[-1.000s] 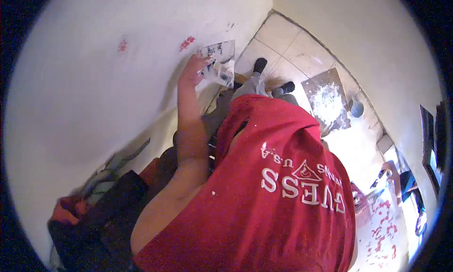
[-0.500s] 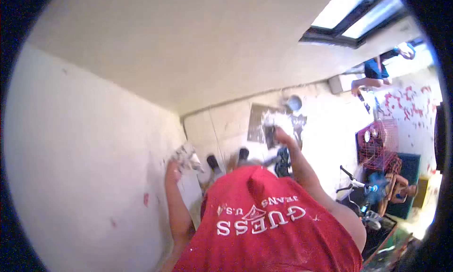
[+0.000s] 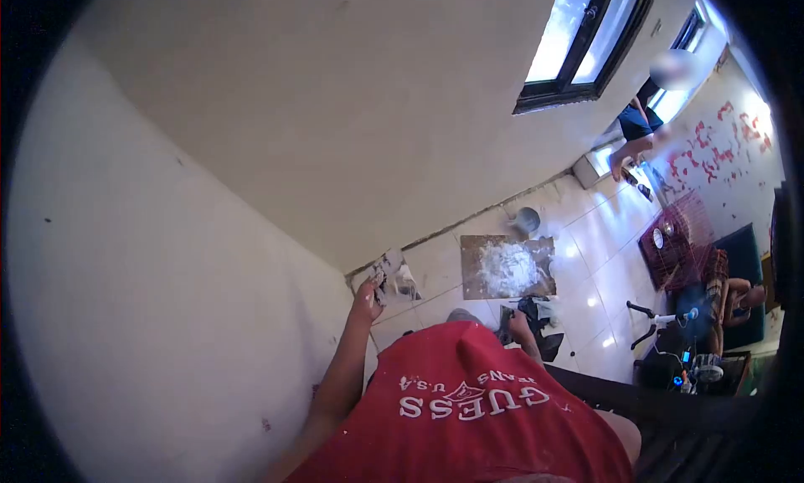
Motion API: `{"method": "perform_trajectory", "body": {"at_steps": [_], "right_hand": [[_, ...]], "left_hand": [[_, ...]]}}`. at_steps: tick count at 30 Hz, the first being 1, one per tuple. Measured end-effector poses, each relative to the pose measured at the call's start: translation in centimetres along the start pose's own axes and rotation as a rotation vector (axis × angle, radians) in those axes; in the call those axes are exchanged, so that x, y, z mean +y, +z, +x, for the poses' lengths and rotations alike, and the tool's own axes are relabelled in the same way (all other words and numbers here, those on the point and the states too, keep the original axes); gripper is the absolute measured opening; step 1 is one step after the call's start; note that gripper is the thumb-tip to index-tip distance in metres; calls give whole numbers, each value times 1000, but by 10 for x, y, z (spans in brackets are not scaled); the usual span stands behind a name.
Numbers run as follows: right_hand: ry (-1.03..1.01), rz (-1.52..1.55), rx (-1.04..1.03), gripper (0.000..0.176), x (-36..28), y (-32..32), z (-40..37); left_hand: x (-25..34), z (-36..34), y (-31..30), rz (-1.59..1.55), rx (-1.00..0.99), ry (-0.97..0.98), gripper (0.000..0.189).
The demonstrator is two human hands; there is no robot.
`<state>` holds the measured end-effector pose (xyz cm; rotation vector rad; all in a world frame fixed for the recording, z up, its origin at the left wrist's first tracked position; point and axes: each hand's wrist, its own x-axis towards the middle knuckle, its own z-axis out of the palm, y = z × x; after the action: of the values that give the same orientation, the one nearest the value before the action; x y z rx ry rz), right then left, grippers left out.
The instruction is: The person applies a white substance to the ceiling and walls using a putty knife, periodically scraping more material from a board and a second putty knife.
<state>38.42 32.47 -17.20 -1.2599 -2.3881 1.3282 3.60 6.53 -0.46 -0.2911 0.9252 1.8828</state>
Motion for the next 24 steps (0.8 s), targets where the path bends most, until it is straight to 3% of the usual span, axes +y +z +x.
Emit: {"method": "perform_trajectory", "body": {"at_steps": [1, 2, 3, 4, 5, 6, 7, 8, 9, 11, 12, 13, 14, 16, 19, 24], "right_hand": [[2, 20, -8, 24, -45, -9, -7], [1, 43, -15, 25, -77, -15, -7], [-143, 10, -43, 29, -44, 4, 16], [-118, -192, -268, 32, -125, -27, 10], [-115, -178, -370, 39, -169, -40, 15], [-290, -51, -436, 44, -224, -57, 17], [-313, -176, -602, 51, -277, -70, 26], [-581, -346, -619, 36, -351, -96, 11], [-797, -361, -647, 34, -441, -126, -19], [-1271, -359, -585, 39, -528, -146, -35], [-1517, -302, -489, 45, -562, -154, -47], [-1509, -365, -610, 42, -605, -175, -79], [-1501, -434, -732, 39, -643, -197, -113], [-1733, -463, -727, 36, -685, -220, -156], [-1910, -551, -697, 35, -720, -229, -184], [-1970, -646, -687, 34, -739, -224, -185]], "left_hand": [[6, -9, 6, -32, -21, -3, 24], [-3, 10, -29, 443, -186, 217, 23], [-12, 28, -63, 1327, -135, 604, 21], [-22, 46, -100, 1726, 30, 966, 19], [-23, 44, -101, 1757, 52, 997, 19], [-24, 35, -96, 1714, 24, 952, 18], [-27, 27, -89, 1698, 5, 925, 18], [-29, 21, -82, 1702, -14, 916, 17], [-27, 17, -75, 1728, -32, 923, 17], [-19, 11, -58, 1832, -66, 968, 16], [-12, 12, -54, 1893, -83, 1058, 16], [-6, 11, -47, 1938, -92, 1191, 16], [3, -23, -13, 1852, -103, 1443, 21], [4, -22, -22, 1746, -75, 1243, 22], [5, -11, -51, 1579, 18, 941, 22], [14, -6, -76, 1479, 109, 806, 24]]}}
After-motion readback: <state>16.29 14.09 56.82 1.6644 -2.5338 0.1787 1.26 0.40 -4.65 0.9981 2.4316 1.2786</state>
